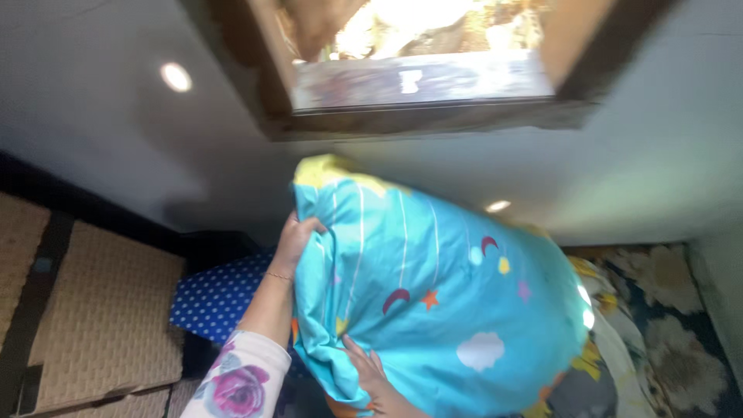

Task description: The person folds a multicolored blanket, a white towel, and a Minions-themed towel on a blue polka-dotted ironing board. Each item is smoothed, folded into a compact rectangle, and placed in a neat stack on the board.

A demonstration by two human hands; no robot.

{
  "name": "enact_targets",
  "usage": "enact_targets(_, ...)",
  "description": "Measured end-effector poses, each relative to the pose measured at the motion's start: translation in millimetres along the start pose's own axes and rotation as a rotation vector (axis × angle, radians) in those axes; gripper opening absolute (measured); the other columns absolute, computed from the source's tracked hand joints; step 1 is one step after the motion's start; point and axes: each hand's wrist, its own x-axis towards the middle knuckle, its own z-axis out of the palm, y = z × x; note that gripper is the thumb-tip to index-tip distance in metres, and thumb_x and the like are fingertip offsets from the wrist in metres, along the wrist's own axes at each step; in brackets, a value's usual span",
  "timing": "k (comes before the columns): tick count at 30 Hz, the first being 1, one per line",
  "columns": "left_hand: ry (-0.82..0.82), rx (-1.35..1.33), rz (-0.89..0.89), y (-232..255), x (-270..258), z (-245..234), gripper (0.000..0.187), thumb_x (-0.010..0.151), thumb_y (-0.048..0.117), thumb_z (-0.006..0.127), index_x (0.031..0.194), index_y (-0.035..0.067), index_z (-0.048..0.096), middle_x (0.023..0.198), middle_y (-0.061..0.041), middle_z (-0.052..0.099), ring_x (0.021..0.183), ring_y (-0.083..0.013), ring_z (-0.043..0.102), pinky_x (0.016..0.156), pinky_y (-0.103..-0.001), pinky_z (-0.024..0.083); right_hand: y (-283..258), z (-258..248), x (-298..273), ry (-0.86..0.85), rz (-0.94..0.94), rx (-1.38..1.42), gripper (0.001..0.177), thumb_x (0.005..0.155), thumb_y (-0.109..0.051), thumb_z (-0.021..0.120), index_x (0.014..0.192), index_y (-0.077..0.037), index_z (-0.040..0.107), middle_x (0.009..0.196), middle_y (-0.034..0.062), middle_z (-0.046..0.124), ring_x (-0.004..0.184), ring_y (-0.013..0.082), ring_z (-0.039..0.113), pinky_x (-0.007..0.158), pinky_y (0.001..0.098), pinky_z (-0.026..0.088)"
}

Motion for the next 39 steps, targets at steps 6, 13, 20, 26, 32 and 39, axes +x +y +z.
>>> enact_targets(6, 0.040, -0.038, -0.022, -106, 27, -96, 0.046, 0.072, -0.010, 0.057, 0.115, 0.002, 0.068, 0.097, -0.005, 0.071, 0.085, -0.0164, 0.065, 0.078, -0.029, 0.054, 90, 54, 27, -0.062, 0.133, -0.222, 0.055, 0.091, -0.058, 0.070, 0.122, -0.012, 0.062, 0.172, 0.0146, 0.031, 0.163, 0.0421, 0.008, 0.114, 0.0776, -0.001)
enact_targets(13, 0.327, 0.533, 0.045, -188, 2, -128, 0.049, 0.077, -0.007, 0.064, 0.124, 0.004, 0.065, 0.109, -0.012, 0.076, 0.099, -0.0236, 0.072, 0.087, -0.031, 0.054, 91, 69, 33, -0.449, 0.366, -0.573, 0.038, 0.084, -0.040, 0.076, 0.092, -0.004, 0.064, 0.171, 0.0220, 0.024, 0.162, 0.0461, 0.000, 0.109, 0.0825, 0.000)
enact_targets(20, 0.444, 1.497, 0.394, -205, -87, -65, 0.071, 0.092, 0.027, 0.060, 0.153, -0.001, 0.037, 0.159, -0.028, 0.035, 0.147, -0.0424, 0.030, 0.119, -0.060, 0.021, 52, 2, 35, 0.178, 0.459, -0.100, 0.060, 0.093, -0.043, 0.068, 0.142, -0.013, 0.049, 0.160, 0.0190, 0.039, 0.154, 0.0364, 0.029, 0.124, 0.0598, 0.022)
enact_targets(26, -0.058, 1.654, 0.225, -206, -129, -20, 0.069, 0.093, 0.054, 0.053, 0.154, 0.029, 0.032, 0.164, -0.009, 0.022, 0.151, -0.0316, 0.015, 0.117, -0.066, 0.004, 56, -107, 32, 0.305, 0.610, -1.161, 0.069, 0.092, -0.053, 0.054, 0.156, -0.029, 0.041, 0.165, 0.0098, 0.027, 0.153, 0.0355, 0.014, 0.111, 0.0722, 0.002)
enact_targets(32, 0.188, 1.675, 0.132, -229, -148, -19, 0.073, 0.092, 0.051, 0.053, 0.157, 0.028, 0.029, 0.167, -0.007, 0.021, 0.153, -0.0293, 0.015, 0.118, -0.064, 0.004, 71, -158, -60, 0.547, 0.682, -1.134, 0.065, 0.092, -0.049, 0.057, 0.151, -0.021, 0.048, 0.162, 0.0100, 0.031, 0.153, 0.0299, 0.020, 0.117, 0.0701, 0.002)
enact_targets(39, 0.509, 1.554, -0.028, -283, -240, -33, 0.075, 0.096, 0.050, 0.053, 0.160, 0.021, 0.028, 0.166, -0.018, 0.016, 0.154, -0.0382, 0.011, 0.119, -0.064, 0.003, 109, -152, -204, 1.102, 0.578, -1.004, 0.048, 0.094, -0.035, 0.068, 0.133, -0.006, 0.060, 0.149, 0.0247, 0.047, 0.147, 0.0404, 0.037, 0.121, 0.0585, 0.021)
